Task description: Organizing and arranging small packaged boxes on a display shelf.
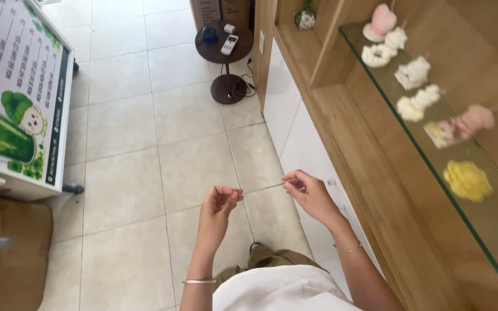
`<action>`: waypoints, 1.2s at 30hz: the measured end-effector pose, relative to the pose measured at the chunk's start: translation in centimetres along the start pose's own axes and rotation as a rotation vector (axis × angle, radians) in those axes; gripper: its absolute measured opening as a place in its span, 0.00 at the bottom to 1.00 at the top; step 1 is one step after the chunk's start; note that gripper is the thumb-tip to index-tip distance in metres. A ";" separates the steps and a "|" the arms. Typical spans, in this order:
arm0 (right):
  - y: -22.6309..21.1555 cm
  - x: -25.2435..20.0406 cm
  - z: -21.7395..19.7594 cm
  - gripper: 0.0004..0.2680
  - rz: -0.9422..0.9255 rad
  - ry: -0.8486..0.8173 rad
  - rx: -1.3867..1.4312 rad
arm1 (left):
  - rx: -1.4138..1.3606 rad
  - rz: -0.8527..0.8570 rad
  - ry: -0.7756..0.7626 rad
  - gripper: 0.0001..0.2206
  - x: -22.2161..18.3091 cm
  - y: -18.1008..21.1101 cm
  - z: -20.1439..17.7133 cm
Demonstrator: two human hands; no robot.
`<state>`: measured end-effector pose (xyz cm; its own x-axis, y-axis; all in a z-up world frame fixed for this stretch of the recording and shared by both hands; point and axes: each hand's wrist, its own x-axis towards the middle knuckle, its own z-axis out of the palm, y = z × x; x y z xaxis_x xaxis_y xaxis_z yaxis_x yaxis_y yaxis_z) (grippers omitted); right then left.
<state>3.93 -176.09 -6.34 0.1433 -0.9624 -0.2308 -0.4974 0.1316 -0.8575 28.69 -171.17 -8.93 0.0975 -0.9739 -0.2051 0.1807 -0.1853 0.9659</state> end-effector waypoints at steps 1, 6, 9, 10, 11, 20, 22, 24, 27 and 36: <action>-0.6 2.5 -0.3 0.08 0.001 0.001 0.001 | 0.001 -0.001 -0.002 0.06 2.4 0.7 0.0; -2.0 13.2 -1.5 0.08 -0.030 0.033 -0.008 | -0.018 -0.037 -0.020 0.04 13.2 2.6 0.4; -2.7 19.3 -1.8 0.08 -0.046 0.082 -0.015 | 0.010 -0.056 -0.089 0.03 20.0 3.5 -0.3; -3.2 21.4 -1.9 0.08 -0.035 0.101 -0.005 | 0.021 -0.061 -0.111 0.03 22.8 3.2 -0.8; -3.6 23.4 -1.9 0.08 0.013 0.126 0.003 | -0.011 -0.047 -0.143 0.03 25.6 2.9 -1.4; -5.7 42.2 -1.5 0.07 0.059 0.346 0.145 | 0.045 -0.044 -0.334 0.04 48.6 9.2 -4.7; -6.5 46.0 -2.0 0.07 0.061 0.388 0.163 | 0.082 -0.043 -0.380 0.04 52.8 10.2 -5.2; -6.4 48.9 -2.4 0.06 0.138 0.417 0.199 | 0.096 -0.075 -0.403 0.04 55.7 10.7 -5.4; -5.7 52.9 -3.9 0.06 0.110 0.471 0.241 | 0.020 -0.079 -0.474 0.03 59.4 8.9 -6.3; 3.4 67.7 -12.2 0.04 0.199 0.628 0.318 | 0.239 -0.186 -0.365 0.05 64.8 9.1 -6.6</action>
<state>1.46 -243.72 -19.30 -0.4893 -0.8552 -0.1711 -0.1769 0.2894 -0.9407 43.08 -235.07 -14.48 -0.2737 -0.8958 -0.3502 -0.0716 -0.3441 0.9362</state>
